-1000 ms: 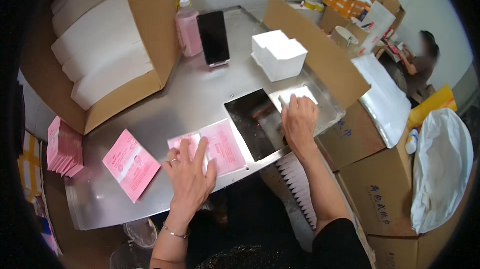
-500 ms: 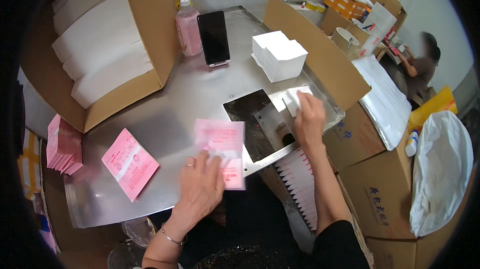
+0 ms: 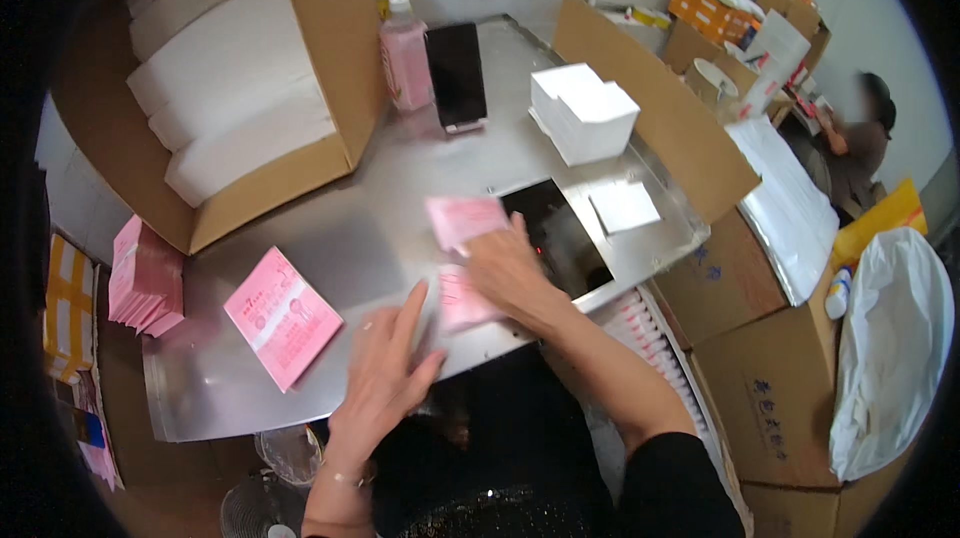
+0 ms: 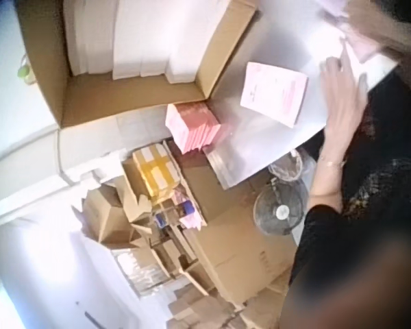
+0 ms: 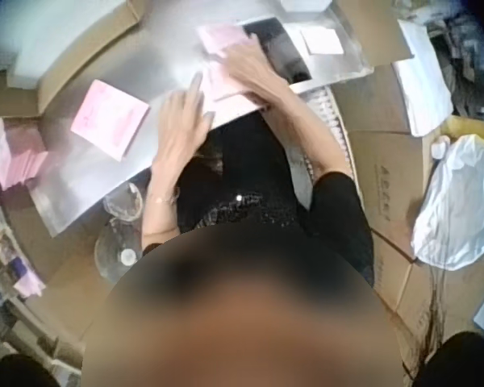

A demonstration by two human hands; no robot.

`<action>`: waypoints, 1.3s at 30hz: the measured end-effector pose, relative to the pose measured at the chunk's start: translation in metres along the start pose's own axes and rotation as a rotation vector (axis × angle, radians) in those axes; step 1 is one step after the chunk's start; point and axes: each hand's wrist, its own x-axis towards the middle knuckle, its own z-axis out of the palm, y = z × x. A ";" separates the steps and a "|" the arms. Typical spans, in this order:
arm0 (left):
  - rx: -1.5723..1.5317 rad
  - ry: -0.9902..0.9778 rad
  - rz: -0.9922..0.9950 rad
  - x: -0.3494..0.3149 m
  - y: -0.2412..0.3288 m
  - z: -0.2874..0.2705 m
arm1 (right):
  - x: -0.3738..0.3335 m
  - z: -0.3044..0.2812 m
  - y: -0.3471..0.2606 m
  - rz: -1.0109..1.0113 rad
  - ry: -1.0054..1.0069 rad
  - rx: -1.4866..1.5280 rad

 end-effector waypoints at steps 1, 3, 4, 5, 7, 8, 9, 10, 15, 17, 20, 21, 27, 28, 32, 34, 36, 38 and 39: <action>0.049 0.035 0.026 -0.011 -0.011 -0.005 | -0.006 0.006 0.023 0.033 0.163 0.104; 0.092 0.053 0.036 -0.024 -0.022 -0.020 | -0.016 -0.005 0.043 0.231 0.080 0.137; 0.124 0.146 0.018 -0.025 -0.023 -0.031 | -0.016 -0.018 0.046 0.392 -0.160 0.051; 0.148 0.247 0.010 -0.026 -0.026 -0.038 | -0.026 -0.029 0.043 0.402 -0.165 0.037; 0.284 0.375 -0.184 -0.037 -0.060 -0.051 | -0.039 -0.039 0.046 0.324 -0.227 -0.092; 0.282 0.382 -0.196 -0.049 -0.080 -0.055 | -0.051 -0.042 0.039 0.308 0.210 0.097; 0.426 0.336 -0.298 -0.061 -0.099 -0.055 | -0.049 -0.057 0.036 0.276 0.380 -0.066; 0.560 0.285 -0.396 -0.067 -0.108 -0.052 | -0.048 -0.069 0.037 0.243 0.549 -0.235; 0.449 0.139 -0.408 -0.053 -0.099 -0.054 | -0.063 -0.048 0.067 0.316 0.445 -0.248; 0.379 0.313 -0.370 -0.046 -0.092 -0.052 | -0.059 -0.051 0.094 0.341 0.525 0.016; 0.392 0.269 -0.378 -0.044 -0.088 -0.054 | -0.037 -0.112 0.124 0.543 0.892 0.167; 0.398 0.280 -0.382 -0.044 -0.090 -0.056 | -0.021 -0.136 0.113 0.469 1.125 0.174; 0.257 0.305 -0.338 -0.039 -0.092 -0.052 | 0.058 -0.132 0.127 0.099 0.655 -0.542; 0.237 0.308 -0.340 -0.038 -0.093 -0.050 | 0.059 -0.127 0.136 0.099 0.663 -0.547; 0.270 0.306 -0.367 -0.039 -0.091 -0.053 | 0.070 -0.123 0.131 0.228 0.500 -0.390; 0.285 0.307 -0.374 -0.042 -0.093 -0.054 | 0.096 -0.134 0.142 0.275 0.659 -0.387; 0.283 0.314 -0.345 -0.042 -0.095 -0.051 | 0.122 -0.144 0.156 0.329 0.596 -0.410; 0.271 0.326 -0.334 -0.043 -0.097 -0.046 | 0.146 -0.113 0.187 0.099 0.493 -0.306; 0.281 0.333 -0.303 -0.043 -0.099 -0.046 | 0.149 -0.099 0.190 0.179 0.398 -0.258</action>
